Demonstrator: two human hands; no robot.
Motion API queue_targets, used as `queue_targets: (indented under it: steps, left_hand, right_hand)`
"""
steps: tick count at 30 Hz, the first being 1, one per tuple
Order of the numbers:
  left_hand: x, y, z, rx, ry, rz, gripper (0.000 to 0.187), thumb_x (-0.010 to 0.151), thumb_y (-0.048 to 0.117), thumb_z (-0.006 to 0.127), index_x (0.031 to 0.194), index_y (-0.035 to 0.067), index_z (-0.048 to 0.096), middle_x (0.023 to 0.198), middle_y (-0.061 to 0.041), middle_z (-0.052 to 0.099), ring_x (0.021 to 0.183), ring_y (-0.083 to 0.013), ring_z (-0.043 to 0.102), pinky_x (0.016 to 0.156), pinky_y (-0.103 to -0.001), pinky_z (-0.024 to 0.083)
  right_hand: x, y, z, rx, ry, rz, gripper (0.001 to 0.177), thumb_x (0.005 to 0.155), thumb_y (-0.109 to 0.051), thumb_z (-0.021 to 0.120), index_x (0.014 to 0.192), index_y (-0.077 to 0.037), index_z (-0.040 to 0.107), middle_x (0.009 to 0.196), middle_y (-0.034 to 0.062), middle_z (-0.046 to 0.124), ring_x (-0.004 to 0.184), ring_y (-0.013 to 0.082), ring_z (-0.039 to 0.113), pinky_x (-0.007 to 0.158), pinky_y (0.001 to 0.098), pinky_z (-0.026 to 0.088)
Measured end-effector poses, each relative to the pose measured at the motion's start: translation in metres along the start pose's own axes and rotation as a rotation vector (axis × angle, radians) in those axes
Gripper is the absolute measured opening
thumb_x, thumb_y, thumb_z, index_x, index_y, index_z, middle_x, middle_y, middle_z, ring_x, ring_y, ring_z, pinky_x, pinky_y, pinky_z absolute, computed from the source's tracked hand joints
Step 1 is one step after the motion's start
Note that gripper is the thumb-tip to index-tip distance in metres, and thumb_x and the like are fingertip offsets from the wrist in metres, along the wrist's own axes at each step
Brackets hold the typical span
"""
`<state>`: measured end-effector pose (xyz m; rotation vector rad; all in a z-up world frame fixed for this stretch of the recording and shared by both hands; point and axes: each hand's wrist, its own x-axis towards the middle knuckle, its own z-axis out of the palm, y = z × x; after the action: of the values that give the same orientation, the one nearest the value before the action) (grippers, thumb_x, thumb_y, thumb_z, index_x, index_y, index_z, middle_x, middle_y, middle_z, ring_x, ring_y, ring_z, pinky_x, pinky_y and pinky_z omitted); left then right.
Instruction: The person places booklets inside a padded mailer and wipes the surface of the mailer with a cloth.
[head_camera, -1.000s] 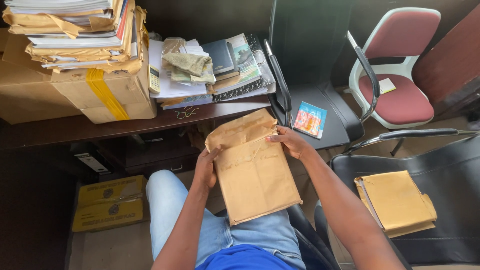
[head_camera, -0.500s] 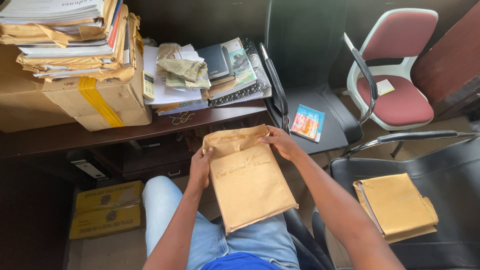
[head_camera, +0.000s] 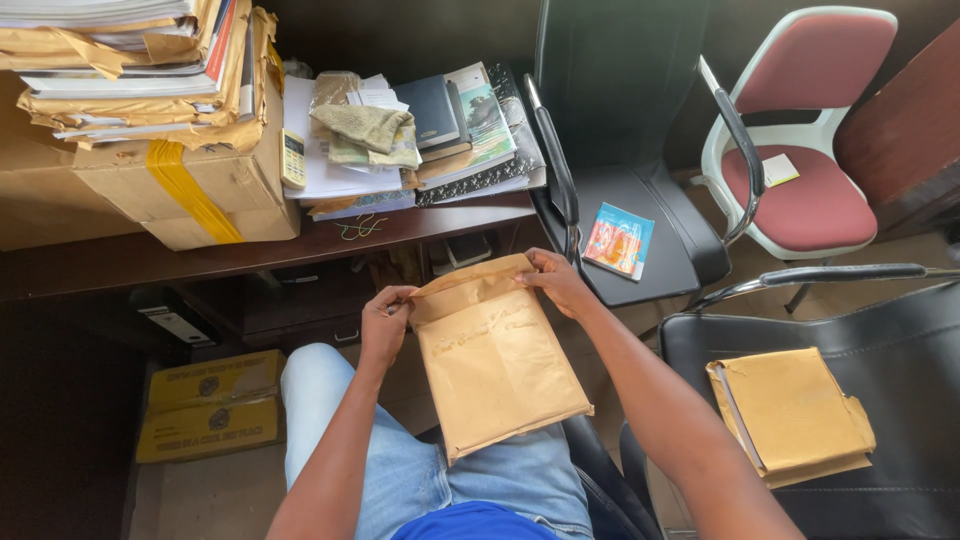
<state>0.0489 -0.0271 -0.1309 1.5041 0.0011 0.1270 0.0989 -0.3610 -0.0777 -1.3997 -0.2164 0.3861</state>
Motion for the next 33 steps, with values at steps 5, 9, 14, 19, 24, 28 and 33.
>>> queue_targets:
  steps: [5, 9, 14, 19, 24, 28, 33]
  left_hand:
    - [-0.005, 0.024, -0.001, 0.065, -0.021, 0.061, 0.014, 0.090, -0.005, 0.068, 0.100, 0.002, 0.076, 0.089, 0.002, 0.068, 0.075, -0.0029, 0.056, 0.068, -0.020, 0.045]
    - [-0.017, 0.056, 0.005, 0.004, -0.100, -0.043, 0.024, 0.082, -0.001, 0.078, 0.103, 0.005, 0.068, 0.089, 0.004, 0.068, 0.078, -0.0035, 0.061, 0.069, -0.019, 0.050]
    - [-0.015, 0.032, 0.002, 0.105, -0.070, 0.051, 0.023, 0.081, -0.002, 0.078, 0.103, 0.004, 0.074, 0.086, 0.002, 0.065, 0.076, -0.0071, 0.059, 0.067, -0.022, 0.049]
    - [-0.021, 0.041, 0.005, 0.125, -0.059, 0.042, 0.017, 0.083, -0.008, 0.070, 0.094, 0.003, 0.078, 0.090, 0.001, 0.065, 0.077, -0.0090, 0.063, 0.065, -0.024, 0.052]
    - [-0.024, 0.032, -0.001, 0.083, -0.143, 0.084, 0.025, 0.080, -0.014, 0.067, 0.093, 0.003, 0.079, 0.093, -0.001, 0.063, 0.085, -0.0111, 0.066, 0.075, -0.024, 0.054]
    - [-0.026, 0.027, -0.006, 0.097, -0.229, 0.016, 0.023, 0.079, -0.012, 0.071, 0.092, 0.005, 0.079, 0.102, -0.002, 0.062, 0.098, -0.0128, 0.066, 0.084, -0.024, 0.054]
    - [-0.034, 0.033, -0.013, 0.133, -0.336, -0.148, 0.022, 0.075, 0.004, 0.070, 0.096, 0.006, 0.077, 0.131, -0.003, 0.055, 0.123, -0.0192, 0.060, 0.097, -0.032, 0.052]
  right_hand:
    - [0.000, -0.001, -0.002, -0.011, -0.012, 0.008, 0.017, 0.089, -0.006, 0.077, 0.100, -0.007, 0.064, 0.091, -0.0011, 0.067, 0.085, 0.0083, 0.062, 0.077, 0.0252, 0.048]
    - [-0.010, -0.030, 0.022, -0.034, -0.011, 0.060, 0.023, 0.083, -0.003, 0.078, 0.100, -0.009, 0.065, 0.093, -0.0029, 0.067, 0.088, 0.0075, 0.063, 0.082, 0.0241, 0.049]
    - [0.001, -0.010, 0.008, -0.136, 0.018, 0.029, 0.022, 0.079, 0.005, 0.077, 0.094, -0.006, 0.064, 0.093, 0.0003, 0.069, 0.090, 0.0090, 0.066, 0.084, 0.0245, 0.053]
    - [0.002, -0.005, -0.004, -0.276, 0.053, -0.029, 0.017, 0.081, 0.010, 0.073, 0.090, -0.002, 0.065, 0.092, 0.0042, 0.070, 0.087, 0.0107, 0.067, 0.079, 0.0246, 0.054]
    - [0.001, -0.007, -0.009, -0.348, -0.034, -0.007, 0.016, 0.084, 0.007, 0.075, 0.097, -0.001, 0.072, 0.092, 0.0046, 0.071, 0.087, 0.0107, 0.067, 0.079, 0.0250, 0.053]
    - [-0.009, -0.028, -0.004, -0.397, -0.120, 0.061, 0.013, 0.086, -0.002, 0.074, 0.098, -0.002, 0.074, 0.098, 0.0049, 0.072, 0.094, 0.0121, 0.067, 0.085, 0.0275, 0.053]
    - [-0.021, -0.052, 0.009, -0.295, -0.166, 0.300, 0.033, 0.087, -0.035, 0.071, 0.092, -0.004, 0.079, 0.133, 0.0015, 0.065, 0.124, 0.0153, 0.056, 0.101, 0.0308, 0.044]
